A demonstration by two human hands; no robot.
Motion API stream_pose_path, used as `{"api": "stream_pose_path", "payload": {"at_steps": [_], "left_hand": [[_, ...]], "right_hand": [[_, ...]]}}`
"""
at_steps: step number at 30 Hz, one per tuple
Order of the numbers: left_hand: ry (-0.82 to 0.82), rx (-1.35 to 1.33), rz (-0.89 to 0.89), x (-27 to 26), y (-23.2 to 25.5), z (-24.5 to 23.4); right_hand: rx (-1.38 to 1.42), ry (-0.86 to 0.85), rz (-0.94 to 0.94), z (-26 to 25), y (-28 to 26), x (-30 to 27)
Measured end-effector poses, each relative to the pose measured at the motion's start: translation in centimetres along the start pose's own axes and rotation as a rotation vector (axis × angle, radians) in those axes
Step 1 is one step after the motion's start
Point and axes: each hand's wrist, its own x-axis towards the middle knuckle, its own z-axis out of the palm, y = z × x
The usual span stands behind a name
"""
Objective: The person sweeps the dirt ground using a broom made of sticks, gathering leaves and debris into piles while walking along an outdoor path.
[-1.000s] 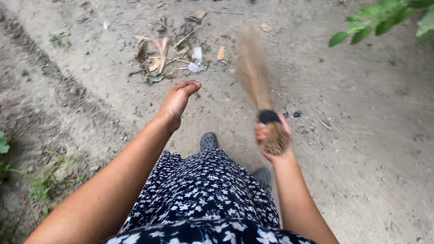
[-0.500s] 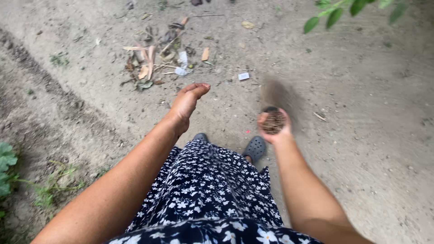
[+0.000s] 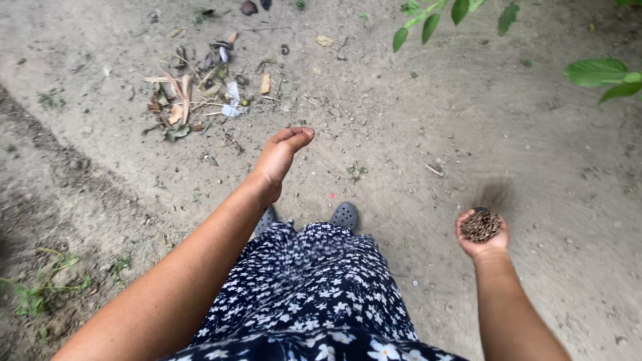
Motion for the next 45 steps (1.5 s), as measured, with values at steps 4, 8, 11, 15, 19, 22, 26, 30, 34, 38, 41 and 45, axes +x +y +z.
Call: {"api": "stream_pose_path", "payload": {"at_steps": [4, 8, 11, 15, 19, 22, 26, 30, 34, 38, 41, 45], "left_hand": [[0.045, 0.034, -0.033, -0.8, 0.6, 0.2], [0.04, 0.06, -0.065, -0.5, 2.0, 1.0], [0.028, 0.049, -0.033, 0.4, 2.8, 1.3], [0.045, 0.014, 0.024, 1.8, 3.3, -0.5], [0.072, -0.049, 0.013, 3.5, 2.8, -3.5], [0.083, -0.057, -0.007, 5.5, 2.6, -5.8], [0.083, -0.057, -0.02, 9.1, 4.5, -9.4], [0.087, -0.053, -0.067, 13.0, 7.6, -13.1], [0.099, -0.101, -0.035, 15.8, 9.7, -18.5], [0.145, -0.118, -0.048, 17.3, 11.1, -25.3], [0.192, -0.148, -0.061, 18.1, 11.6, -30.3], [0.265, -0.171, -0.052, 19.3, 12.1, -35.7]], "right_hand": [[-0.025, 0.087, 0.153, 3.4, 2.9, 6.1], [0.018, 0.079, 0.355, 10.7, 11.5, 2.3], [-0.076, -0.215, 0.636, 13.8, 11.5, -2.0], [-0.255, -0.316, 0.447, 13.1, 9.1, -5.4], [-0.264, 0.038, 0.114, 10.6, 6.4, -3.5], [-0.245, 0.227, 0.148, 10.7, 6.1, 1.2], [-0.199, 0.214, 0.352, 13.4, 11.8, 2.8], [-0.246, -0.129, 0.506, 17.4, 14.8, -1.7], [-0.238, -0.188, 0.354, 21.3, 18.3, -1.9], [-0.256, 0.217, 0.116, 25.7, 23.6, 5.9], [-0.168, 0.217, 0.186, 30.4, 31.5, 14.0], [-0.146, 0.072, 0.353, 40.6, 50.9, 18.2]]}}
